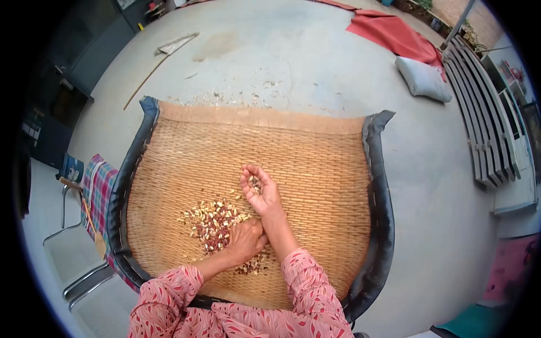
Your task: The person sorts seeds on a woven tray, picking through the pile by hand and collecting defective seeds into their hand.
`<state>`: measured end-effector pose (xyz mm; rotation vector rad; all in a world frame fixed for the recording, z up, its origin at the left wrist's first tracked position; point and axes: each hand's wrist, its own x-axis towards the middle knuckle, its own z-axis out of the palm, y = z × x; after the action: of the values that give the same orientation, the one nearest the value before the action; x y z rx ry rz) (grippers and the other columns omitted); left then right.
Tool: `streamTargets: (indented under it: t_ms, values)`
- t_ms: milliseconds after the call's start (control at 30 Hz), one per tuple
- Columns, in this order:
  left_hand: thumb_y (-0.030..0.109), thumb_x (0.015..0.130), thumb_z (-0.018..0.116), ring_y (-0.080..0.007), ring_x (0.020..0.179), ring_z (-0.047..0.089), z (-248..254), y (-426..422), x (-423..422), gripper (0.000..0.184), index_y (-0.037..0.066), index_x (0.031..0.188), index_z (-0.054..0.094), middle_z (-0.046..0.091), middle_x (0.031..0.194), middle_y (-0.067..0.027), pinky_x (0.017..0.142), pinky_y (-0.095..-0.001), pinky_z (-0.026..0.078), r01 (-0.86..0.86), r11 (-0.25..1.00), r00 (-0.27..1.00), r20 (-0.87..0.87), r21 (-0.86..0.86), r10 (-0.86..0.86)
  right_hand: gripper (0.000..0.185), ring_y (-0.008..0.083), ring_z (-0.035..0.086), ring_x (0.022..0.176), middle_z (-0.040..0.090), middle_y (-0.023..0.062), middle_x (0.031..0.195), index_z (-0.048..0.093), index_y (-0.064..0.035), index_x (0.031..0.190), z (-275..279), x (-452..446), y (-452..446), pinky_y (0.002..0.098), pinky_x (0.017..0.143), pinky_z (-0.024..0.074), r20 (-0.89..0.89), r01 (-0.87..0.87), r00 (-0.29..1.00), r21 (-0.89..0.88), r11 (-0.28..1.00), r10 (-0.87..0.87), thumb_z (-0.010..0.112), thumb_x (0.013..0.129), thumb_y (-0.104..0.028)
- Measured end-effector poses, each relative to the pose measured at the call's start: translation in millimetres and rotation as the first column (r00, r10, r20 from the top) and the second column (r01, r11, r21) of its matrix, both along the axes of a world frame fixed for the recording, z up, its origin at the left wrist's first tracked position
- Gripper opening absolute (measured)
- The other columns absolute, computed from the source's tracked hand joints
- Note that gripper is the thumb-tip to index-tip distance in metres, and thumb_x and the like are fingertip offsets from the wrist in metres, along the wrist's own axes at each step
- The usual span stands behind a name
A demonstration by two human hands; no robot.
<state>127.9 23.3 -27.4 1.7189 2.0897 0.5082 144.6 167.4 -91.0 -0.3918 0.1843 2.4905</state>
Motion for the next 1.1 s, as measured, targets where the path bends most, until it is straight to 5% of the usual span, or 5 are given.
streamTargets:
  t_ms: [400,633,833,933,1100]
  values:
    - [0.014,0.072,0.065,-0.0361,0.065,0.067,-6.3,0.4,0.4,0.014,0.000,0.075,0.066,0.065,0.075,-0.0166,0.055,-0.0481,0.053,0.017,1.000,0.999,-0.049,0.013,-0.016,0.024,0.0223,0.064,0.090,0.063,0.0206,0.113,0.062,0.0074,0.103,13.3,2.9,-5.5,0.0361,0.083,0.0599,0.152,0.007,0.988,0.060,0.998,-0.016,0.055,0.098,-0.015]
    - [0.019,0.079,0.060,-0.0412,0.065,0.063,-4.6,-7.4,-30.5,0.022,-0.001,0.070,0.062,0.064,0.069,-0.0217,0.060,-0.0519,0.049,0.014,0.998,0.994,0.105,0.065,-0.021,0.027,0.0222,0.064,0.092,0.063,0.0190,0.112,0.061,0.0081,0.105,13.2,0.7,-11.3,0.0358,0.085,0.0591,0.184,0.017,0.982,0.103,0.995,-0.036,0.056,0.099,-0.018]
    - [0.021,0.088,0.059,-0.0382,0.066,0.065,42.4,-5.0,-98.3,0.021,0.002,0.081,0.063,0.066,0.072,-0.0196,0.059,-0.0471,0.049,-0.288,0.955,0.932,0.250,0.075,0.262,0.024,0.0222,0.061,0.100,0.063,0.0131,0.109,0.063,0.0026,0.104,14.5,-14.7,-36.7,0.0392,0.090,0.0559,0.321,-0.109,0.945,0.123,0.986,0.064,0.057,0.097,-0.020]
    - [0.017,0.089,0.060,-0.0371,0.065,0.064,40.0,-2.6,-107.4,0.016,0.003,0.085,0.063,0.066,0.072,-0.0176,0.058,-0.0461,0.049,-0.218,0.874,0.976,0.073,0.435,0.207,0.023,0.0228,0.059,0.104,0.063,0.0109,0.109,0.064,0.0004,0.104,22.8,-23.9,-56.0,0.0409,0.091,0.0545,0.302,-0.184,0.945,0.178,0.967,0.124,0.059,0.096,-0.020]
    - [0.014,0.087,0.062,-0.0353,0.072,0.065,40.2,-10.4,-117.1,0.012,0.003,0.082,0.063,0.065,0.077,-0.0158,0.063,-0.0447,0.049,-0.169,0.899,0.984,0.013,0.405,0.179,0.018,0.0228,0.060,0.102,0.063,0.0110,0.107,0.065,-0.0001,0.103,27.6,-35.3,-68.7,0.0405,0.090,0.0553,0.264,-0.117,0.961,0.130,0.985,0.079,0.062,0.093,-0.015]
